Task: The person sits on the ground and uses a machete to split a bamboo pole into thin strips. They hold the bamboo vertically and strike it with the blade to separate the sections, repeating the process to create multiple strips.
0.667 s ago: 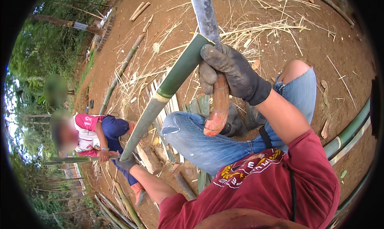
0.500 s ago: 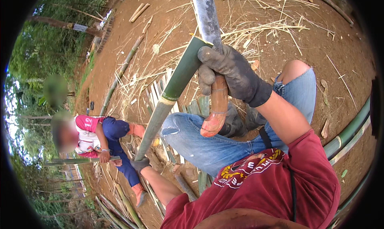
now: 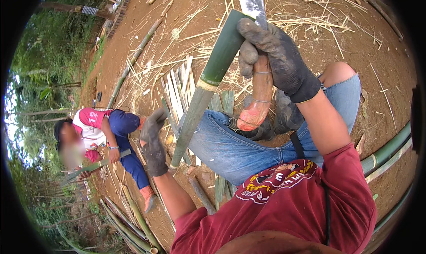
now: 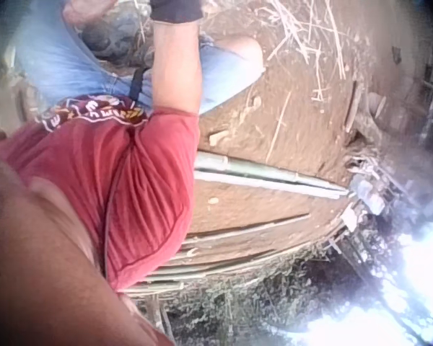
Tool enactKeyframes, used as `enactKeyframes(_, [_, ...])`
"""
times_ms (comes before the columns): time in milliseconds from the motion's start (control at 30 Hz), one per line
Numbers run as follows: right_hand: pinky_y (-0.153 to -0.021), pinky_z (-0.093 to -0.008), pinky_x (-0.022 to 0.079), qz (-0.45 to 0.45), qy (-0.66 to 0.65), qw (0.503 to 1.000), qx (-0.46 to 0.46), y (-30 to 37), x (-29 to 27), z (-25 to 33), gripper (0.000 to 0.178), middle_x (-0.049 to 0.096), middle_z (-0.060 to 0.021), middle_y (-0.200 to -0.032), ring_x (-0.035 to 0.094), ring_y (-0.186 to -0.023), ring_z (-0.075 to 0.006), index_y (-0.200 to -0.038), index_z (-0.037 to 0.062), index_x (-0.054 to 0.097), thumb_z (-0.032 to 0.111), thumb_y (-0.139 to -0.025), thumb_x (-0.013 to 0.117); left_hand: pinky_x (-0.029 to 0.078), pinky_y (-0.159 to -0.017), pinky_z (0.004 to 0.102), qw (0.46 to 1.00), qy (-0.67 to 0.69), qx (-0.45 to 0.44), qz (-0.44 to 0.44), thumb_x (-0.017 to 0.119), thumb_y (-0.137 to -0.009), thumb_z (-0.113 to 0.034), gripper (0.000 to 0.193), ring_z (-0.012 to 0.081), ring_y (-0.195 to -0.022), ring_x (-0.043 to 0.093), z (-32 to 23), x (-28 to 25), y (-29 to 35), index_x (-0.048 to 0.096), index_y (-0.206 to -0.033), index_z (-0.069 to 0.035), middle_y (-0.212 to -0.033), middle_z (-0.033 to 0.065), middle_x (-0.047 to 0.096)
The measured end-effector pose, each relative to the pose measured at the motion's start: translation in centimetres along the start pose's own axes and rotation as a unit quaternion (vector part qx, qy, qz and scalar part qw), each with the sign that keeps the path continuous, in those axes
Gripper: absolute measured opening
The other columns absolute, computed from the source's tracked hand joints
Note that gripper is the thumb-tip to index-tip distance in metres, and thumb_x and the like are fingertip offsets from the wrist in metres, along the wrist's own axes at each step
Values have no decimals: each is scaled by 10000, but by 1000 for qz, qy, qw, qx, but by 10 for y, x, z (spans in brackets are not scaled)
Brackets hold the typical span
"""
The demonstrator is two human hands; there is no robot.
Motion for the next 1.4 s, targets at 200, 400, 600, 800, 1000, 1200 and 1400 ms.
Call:
enactKeyframes(200, [-555, -277, 526, 41, -27, 999, -8, -4, -3, -4, 441, 588, -44, -637, 630, -573, -155, -722, 64, 587, 426, -973, 610, 507, -902, 330, 975, -3, 139, 173, 621, -970, -365, 479, 198, -1030, 648, -140, 111, -52, 627, -1241, 29, -1085, 140, 682])
enactKeyframes(400, [-551, -299, 536, 59, -73, 995, 20, 1, 3, -1, 361, 587, -24, -654, 618, -567, -152, -823, 80, 590, 407, -969, 629, 511, -761, 273, 979, 59, 117, 159, 690, -938, -274, 302, 108, -830, 628, -149, 128, -75, 694, -987, 24, -915, 40, 687])
enactKeyframes(600, [-555, -303, 540, 46, -70, 996, 29, 0, 1, -6, 373, 591, -30, -655, 619, -564, -150, -823, 73, 588, 414, -968, 629, 448, -615, 221, 975, 154, 130, 90, 675, -952, -293, 273, 66, -688, 551, -146, 118, -97, 628, -916, -26, -799, 10, 630])
enactKeyframes(800, [-557, -291, 544, 66, -60, 996, 24, -1, 5, -9, 388, 591, -32, -647, 622, -565, -144, -817, 66, 588, 421, -968, 627, 453, -609, 169, 820, 528, 186, 116, 642, -964, -215, 213, 71, -751, 586, -134, 56, -150, 575, -1060, -37, -885, 32, 616])
enactKeyframes(1000, [-558, -281, 537, 30, -64, 997, 28, -2, -4, -8, 400, 590, -32, -645, 617, -568, -133, -802, 67, 591, 426, -977, 609, 505, -885, 259, 937, 310, 158, -34, 632, -975, -277, 399, 182, -992, 652, -143, 75, -141, 582, -1246, 12, -979, 115, 661])
enactKeyframes(1200, [-523, -270, 533, 52, -33, 998, 3, -3, 0, -9, 390, 592, -32, -637, 615, -549, -130, -854, 39, 593, 406, -985, 601, 537, -807, 268, 965, 97, 83, 228, 673, -954, -280, 367, 140, -950, 659, -159, 154, -93, 656, -1173, 15, -1048, 118, 697])
enactKeyframes(1400, [-503, -268, 524, 106, -6, 994, 20, 4, 10, -8, 389, 595, -44, -623, 621, -535, -135, -829, 29, 586, 387, -979, 611, 550, -746, 256, 956, 153, 96, 230, 706, -926, -197, 267, 113, -840, 672, -176, 155, -101, 692, -1076, 24, -927, 82, 721])
Point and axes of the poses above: each hand's wrist, its own y-axis away from the middle knuckle, its own x-axis out of the palm, z = x × y, the point moved 10 cm from there along -y, towards the middle knuckle
